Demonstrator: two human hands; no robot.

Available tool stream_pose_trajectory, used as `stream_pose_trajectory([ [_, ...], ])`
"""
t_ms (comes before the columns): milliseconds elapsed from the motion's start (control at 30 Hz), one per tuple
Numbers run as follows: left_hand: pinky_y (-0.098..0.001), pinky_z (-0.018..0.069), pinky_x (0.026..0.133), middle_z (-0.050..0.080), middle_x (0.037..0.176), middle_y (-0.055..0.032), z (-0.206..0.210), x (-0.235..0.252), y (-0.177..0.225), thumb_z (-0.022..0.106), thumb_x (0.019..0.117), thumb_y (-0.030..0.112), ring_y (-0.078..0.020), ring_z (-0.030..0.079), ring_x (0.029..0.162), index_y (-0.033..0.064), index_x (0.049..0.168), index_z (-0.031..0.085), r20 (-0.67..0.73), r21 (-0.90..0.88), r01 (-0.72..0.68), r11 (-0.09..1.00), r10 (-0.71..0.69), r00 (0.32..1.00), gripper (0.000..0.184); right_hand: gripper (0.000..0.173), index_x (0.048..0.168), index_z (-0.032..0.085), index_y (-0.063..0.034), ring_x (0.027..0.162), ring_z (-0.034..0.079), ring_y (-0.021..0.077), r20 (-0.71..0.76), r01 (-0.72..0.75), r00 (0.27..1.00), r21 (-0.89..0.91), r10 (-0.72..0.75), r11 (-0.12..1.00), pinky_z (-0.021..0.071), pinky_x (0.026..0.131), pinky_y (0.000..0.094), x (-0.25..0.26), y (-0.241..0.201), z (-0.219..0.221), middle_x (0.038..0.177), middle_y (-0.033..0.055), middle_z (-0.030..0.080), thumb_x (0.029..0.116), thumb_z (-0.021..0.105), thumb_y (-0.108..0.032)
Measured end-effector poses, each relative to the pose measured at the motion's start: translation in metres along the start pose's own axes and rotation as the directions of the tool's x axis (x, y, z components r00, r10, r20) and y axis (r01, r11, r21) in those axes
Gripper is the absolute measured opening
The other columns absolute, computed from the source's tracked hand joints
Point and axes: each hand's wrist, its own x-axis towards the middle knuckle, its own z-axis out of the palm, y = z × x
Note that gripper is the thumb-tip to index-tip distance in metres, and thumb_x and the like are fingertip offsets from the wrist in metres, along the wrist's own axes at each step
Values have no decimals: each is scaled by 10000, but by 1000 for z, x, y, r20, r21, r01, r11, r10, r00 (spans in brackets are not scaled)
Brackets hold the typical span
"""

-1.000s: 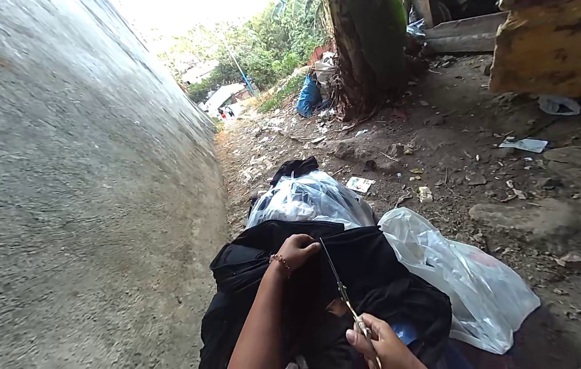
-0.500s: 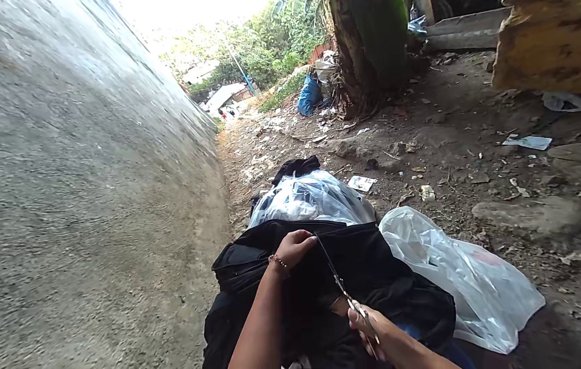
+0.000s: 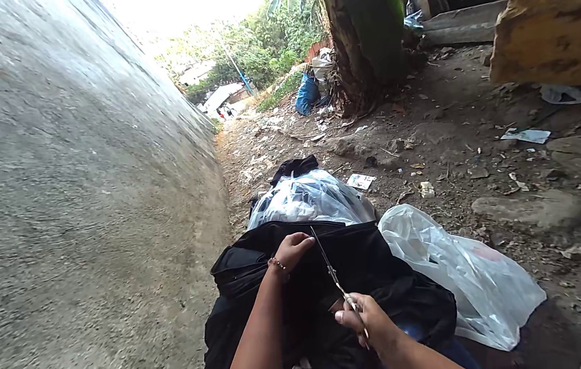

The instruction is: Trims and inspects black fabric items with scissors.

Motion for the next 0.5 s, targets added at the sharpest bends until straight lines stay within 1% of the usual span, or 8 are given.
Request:
stream_pose_trajectory([
  [67,-273,478,760,640,837,-13,1,-1,-2,602,1001,161,-46,568,759,-14,994,685,-11,-4,-7,1000,7,1000,194,163,908,551,-74,491,419,31,7,3,1000,14,-3,1000,393,479,205,-1,1,-1,667,-50,478,922,694,-151],
  [133,-282,479,771,641,843,-18,2,-2,-4,599,1003,160,-53,573,771,-14,999,685,-14,-9,1,1000,-2,1000,194,196,964,572,-61,508,435,31,35,-8,999,20,7,1000,405,497,203,2,1,-3,683,-49,487,966,671,-231],
  [200,-277,483,777,647,845,-13,3,-3,-3,601,997,149,-44,578,777,-15,996,688,-3,-26,3,1000,-3,1000,187,287,1029,552,-76,542,442,22,90,-36,995,45,32,998,404,531,192,6,-7,-4,708,-63,478,1052,533,-362],
  [233,-262,485,773,645,837,1,3,-4,-1,597,996,144,-31,579,772,-11,989,688,4,-38,-3,999,4,1000,180,322,1019,530,-102,541,435,13,109,-58,993,65,50,996,396,529,178,9,-12,-3,698,-76,468,1077,462,-411],
  [300,-245,490,762,645,820,19,3,-5,2,591,995,132,-14,582,759,-2,971,691,6,-53,-20,998,21,1000,169,364,1030,506,-109,539,428,14,117,-96,989,73,87,993,392,529,178,16,-20,-1,689,-77,450,1076,444,-464],
  [367,-252,492,760,647,816,19,1,-6,3,594,993,132,-18,584,756,-3,972,693,8,-49,-23,999,23,1000,168,333,1066,520,-91,532,419,18,90,-92,992,74,86,993,385,526,187,19,-22,1,681,-73,452,1055,522,-424],
  [433,-259,494,764,651,822,12,-1,-6,2,601,990,137,-25,587,761,-5,980,693,12,-44,-18,999,19,1000,169,204,996,530,-82,492,401,11,49,-71,997,74,68,995,364,485,179,18,-23,4,634,-75,446,1028,596,-272],
  [500,-252,489,754,642,806,22,-2,-6,1,606,984,134,-19,581,749,-2,967,690,7,-50,-25,998,25,1000,161,156,941,524,-78,474,399,11,31,-54,998,59,52,997,358,463,176,16,-22,3,620,-70,449,999,626,-180],
])
